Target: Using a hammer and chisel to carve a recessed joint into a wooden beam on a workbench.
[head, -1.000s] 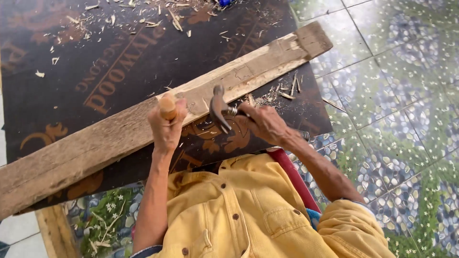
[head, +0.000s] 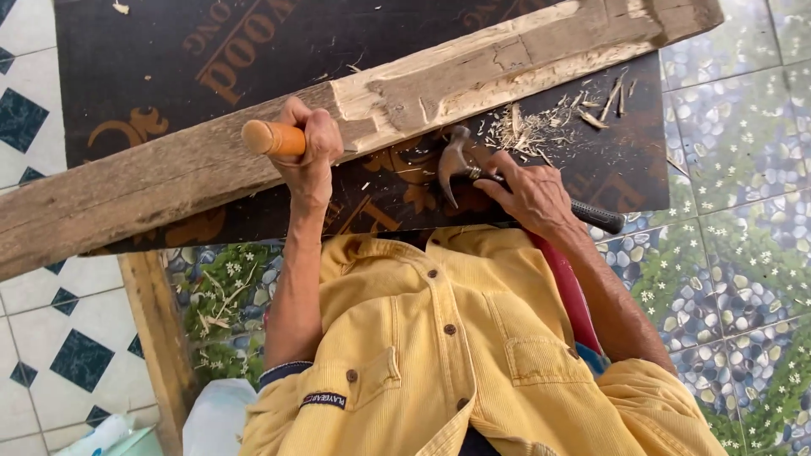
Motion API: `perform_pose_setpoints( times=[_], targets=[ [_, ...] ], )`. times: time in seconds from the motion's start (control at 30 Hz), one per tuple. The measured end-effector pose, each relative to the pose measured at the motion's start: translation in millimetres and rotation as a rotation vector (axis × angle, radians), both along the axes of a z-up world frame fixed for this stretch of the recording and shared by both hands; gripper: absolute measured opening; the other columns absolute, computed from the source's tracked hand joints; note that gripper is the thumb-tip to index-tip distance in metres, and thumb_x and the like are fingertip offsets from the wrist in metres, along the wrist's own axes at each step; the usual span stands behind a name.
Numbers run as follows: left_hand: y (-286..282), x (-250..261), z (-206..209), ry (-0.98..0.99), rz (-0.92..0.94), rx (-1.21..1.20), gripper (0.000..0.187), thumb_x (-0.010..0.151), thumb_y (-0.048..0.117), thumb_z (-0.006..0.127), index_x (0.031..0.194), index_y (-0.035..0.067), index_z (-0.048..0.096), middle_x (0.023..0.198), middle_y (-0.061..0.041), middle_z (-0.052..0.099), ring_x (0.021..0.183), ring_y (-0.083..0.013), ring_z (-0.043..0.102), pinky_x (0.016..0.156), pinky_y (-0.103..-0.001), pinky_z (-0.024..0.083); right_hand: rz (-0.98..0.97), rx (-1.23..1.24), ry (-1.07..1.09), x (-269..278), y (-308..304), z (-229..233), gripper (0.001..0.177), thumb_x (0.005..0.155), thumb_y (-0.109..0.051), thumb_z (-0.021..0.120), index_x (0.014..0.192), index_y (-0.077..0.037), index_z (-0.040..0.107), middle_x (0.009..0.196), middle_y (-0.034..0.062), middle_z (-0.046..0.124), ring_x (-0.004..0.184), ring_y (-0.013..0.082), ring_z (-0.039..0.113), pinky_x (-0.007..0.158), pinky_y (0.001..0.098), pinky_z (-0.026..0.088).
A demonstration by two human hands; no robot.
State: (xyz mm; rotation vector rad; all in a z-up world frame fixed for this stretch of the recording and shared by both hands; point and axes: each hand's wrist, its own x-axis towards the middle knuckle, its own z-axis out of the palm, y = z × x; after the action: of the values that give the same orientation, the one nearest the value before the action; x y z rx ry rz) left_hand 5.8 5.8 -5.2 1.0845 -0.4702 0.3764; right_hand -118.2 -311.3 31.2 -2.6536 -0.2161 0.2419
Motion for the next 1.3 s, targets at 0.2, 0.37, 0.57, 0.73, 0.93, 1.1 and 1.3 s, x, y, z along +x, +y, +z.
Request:
perform_pose_setpoints(
  times=[0.2, 0.37, 0.57, 0.73, 0.93, 1.1, 1.3],
  targets=[
    [31.3, 4.6, -6.3, 0.127, -0.013, -0.11, 0.031, 0.113, 0.027, 0.06, 0.091, 0.015, 0.041, 0.054, 0.003, 0.032, 0.04, -0.0092, 0.035, 0.039, -0.025, 0.033, -0.029, -0.043, -0.019, -2.5, 0.2, -5.6, 0.029, 0.106, -0.049, 0.061, 0.117, -0.024, 0.052, 0.079, 0.0142, 0.076, 0.079, 0.0345, 0.076, 0.078, 0.0447, 0.056],
    [35.2, -7.3, 18.9, 0.171, -0.042, -0.198, 0.023, 0.113, 0.034, 0.061, 0.1, 0.02, 0.049, 0.067, 0.003, 0.033, 0.052, -0.0111, 0.028, 0.049, -0.03, 0.027, 0.043, -0.168, -0.156, -2.0, -6.4, -35.3, 0.036, 0.109, -0.051, 0.057, 0.121, -0.017, 0.051, 0.048, 0.002, 0.046, 0.039, 0.021, 0.042, 0.048, 0.035, 0.032],
    [23.4, 0.1, 38.9, 0.042, -0.018, -0.159, 0.023, 0.114, 0.027, 0.06, 0.101, 0.017, 0.044, 0.068, 0.001, 0.029, 0.051, -0.0126, 0.022, 0.048, -0.031, 0.025, 0.022, -0.18, -0.081, -0.7, -6.3, -34.4, 0.039, 0.109, -0.054, 0.054, 0.122, -0.017, 0.052, 0.059, 0.0056, 0.061, 0.046, 0.0263, 0.054, 0.05, 0.0377, 0.035],
    [16.2, 3.9, 35.2, 0.075, -0.05, -0.155, 0.041, 0.107, 0.034, 0.074, 0.097, 0.017, 0.038, 0.063, 0.002, 0.029, 0.048, -0.0108, 0.023, 0.043, -0.028, 0.025, 0.009, -0.171, -0.068, -1.8, -5.7, -32.4, 0.038, 0.11, -0.054, 0.054, 0.121, -0.017, 0.052, 0.056, 0.0049, 0.058, 0.044, 0.0247, 0.05, 0.052, 0.0376, 0.034],
    [4.3, 4.3, 30.9, 0.035, -0.02, -0.038, 0.043, 0.108, 0.04, 0.071, 0.095, 0.017, 0.037, 0.066, 0.002, 0.032, 0.048, -0.0091, 0.025, 0.045, -0.027, 0.024, -0.003, -0.133, -0.021, -0.6, -4.2, -26.7, 0.036, 0.11, -0.053, 0.054, 0.122, -0.019, 0.052, 0.062, 0.0069, 0.064, 0.05, 0.0294, 0.057, 0.056, 0.042, 0.036],
    [-21.3, 6.1, 2.3, 0.035, -0.105, 0.035, 0.014, 0.103, 0.012, 0.07, 0.096, 0.017, 0.06, 0.086, 0.006, 0.056, 0.069, -0.0095, 0.053, 0.057, -0.024, 0.051, 0.0, -0.158, -0.042, -1.0, -5.4, -31.7, 0.037, 0.11, -0.053, 0.055, 0.121, -0.018, 0.052, 0.062, 0.0072, 0.065, 0.05, 0.0308, 0.057, 0.055, 0.0418, 0.036],
    [-34.3, 11.3, -7.9, -0.008, 0.042, 0.3, 0.011, 0.102, 0.012, 0.078, 0.101, 0.01, 0.067, 0.088, -0.003, 0.07, 0.08, -0.018, 0.075, 0.084, -0.033, 0.075, -0.031, -0.05, -0.014, 0.6, -5.3, -15.3, 0.035, 0.108, -0.05, 0.059, 0.116, -0.015, 0.058, 0.06, 0.0065, 0.061, 0.049, 0.0254, 0.054, 0.055, 0.0402, 0.038]
  ],
)
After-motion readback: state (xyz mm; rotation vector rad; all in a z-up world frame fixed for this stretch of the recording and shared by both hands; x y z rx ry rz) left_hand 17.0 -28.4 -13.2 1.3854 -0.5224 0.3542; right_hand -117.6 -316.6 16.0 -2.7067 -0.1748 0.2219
